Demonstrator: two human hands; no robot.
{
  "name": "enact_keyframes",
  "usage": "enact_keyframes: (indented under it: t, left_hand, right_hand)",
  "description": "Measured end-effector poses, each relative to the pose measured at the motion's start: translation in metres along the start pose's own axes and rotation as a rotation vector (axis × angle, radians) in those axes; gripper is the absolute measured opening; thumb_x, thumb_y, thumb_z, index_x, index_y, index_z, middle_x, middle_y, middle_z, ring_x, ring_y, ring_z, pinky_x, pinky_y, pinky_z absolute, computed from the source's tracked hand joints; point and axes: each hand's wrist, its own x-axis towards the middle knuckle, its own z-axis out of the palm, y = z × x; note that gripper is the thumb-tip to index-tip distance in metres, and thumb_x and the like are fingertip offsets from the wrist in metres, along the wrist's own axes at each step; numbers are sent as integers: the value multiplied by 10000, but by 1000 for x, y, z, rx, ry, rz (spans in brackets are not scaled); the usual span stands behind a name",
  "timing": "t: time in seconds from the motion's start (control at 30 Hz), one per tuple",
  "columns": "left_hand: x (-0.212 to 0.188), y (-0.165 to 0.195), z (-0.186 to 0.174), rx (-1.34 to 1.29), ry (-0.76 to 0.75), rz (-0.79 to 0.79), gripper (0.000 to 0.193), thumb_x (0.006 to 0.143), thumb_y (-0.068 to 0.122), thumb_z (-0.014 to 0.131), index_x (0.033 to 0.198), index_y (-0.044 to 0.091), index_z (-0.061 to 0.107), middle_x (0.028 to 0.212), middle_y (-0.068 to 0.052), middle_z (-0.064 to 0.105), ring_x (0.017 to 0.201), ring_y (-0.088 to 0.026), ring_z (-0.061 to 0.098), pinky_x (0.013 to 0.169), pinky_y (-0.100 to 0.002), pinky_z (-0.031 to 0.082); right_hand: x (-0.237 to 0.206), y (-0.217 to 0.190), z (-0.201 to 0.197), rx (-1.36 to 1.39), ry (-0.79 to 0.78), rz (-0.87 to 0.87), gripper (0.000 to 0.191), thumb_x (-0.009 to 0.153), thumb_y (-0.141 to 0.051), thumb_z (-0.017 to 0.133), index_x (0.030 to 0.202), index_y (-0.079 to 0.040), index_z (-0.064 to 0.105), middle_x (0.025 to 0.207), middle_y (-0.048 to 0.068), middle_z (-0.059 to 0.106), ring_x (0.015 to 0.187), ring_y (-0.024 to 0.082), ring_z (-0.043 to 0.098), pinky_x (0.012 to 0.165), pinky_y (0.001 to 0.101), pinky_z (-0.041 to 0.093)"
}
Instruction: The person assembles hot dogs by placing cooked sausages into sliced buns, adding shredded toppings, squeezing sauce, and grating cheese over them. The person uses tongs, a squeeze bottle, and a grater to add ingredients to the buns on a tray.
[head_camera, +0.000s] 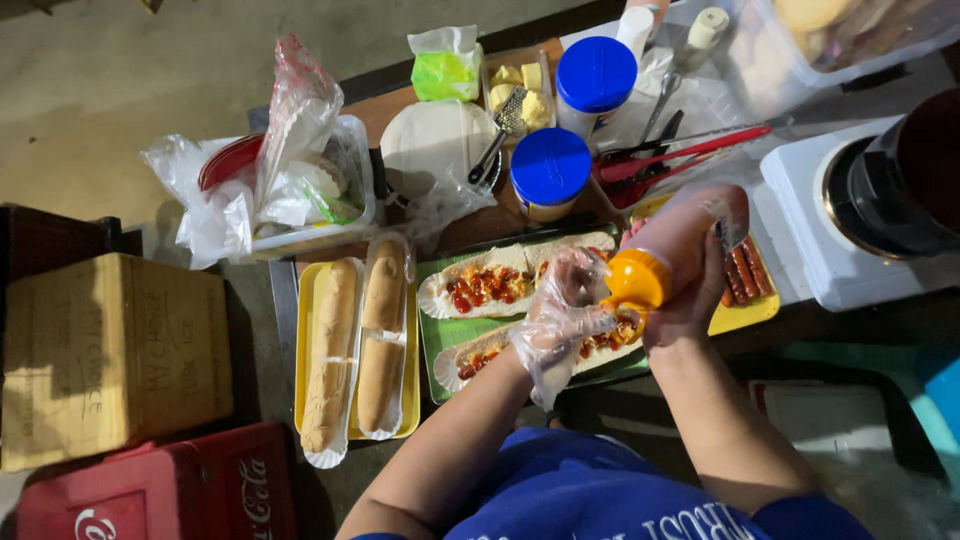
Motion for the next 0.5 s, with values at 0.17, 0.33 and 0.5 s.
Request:
enact_keyframes:
  t: [0.17, 0.33, 0.5]
  left_hand:
    - [3, 13, -29, 35, 73, -154, 551, 873, -4, 750, 1354, 122, 513, 1253, -100, 522, 1129, -226, 531, 918, -353, 479]
    - [-29, 97, -52, 100, -19, 199, 692, 948, 209, 726, 1556, 217, 397, 1587, -143, 424, 1329, -298, 533, 1118, -477, 492]
    - [-77, 166, -41, 0, 614, -7, 892, 868, 645, 659, 1579, 216, 333, 1666, -213, 364, 1474, -498, 411, 1148, -657, 381]
  right_hand:
    - [21, -43, 12, -243, 106, 169, 725, 847, -493, 677, 1396, -61, 484, 1189, 203, 662, 1086, 363, 679, 999, 530, 552]
    - [128, -138, 101, -1003, -246, 88, 732, 871, -240, 752, 1521, -54, 472, 1358, 111, 649, 1244, 293, 654, 1045, 502, 566]
    - [257, -103, 214, -2402, -709, -816, 1135, 595, -222, 923, 1607, -161, 412, 1354, 259, 577, 1114, 486, 626, 895, 587, 532]
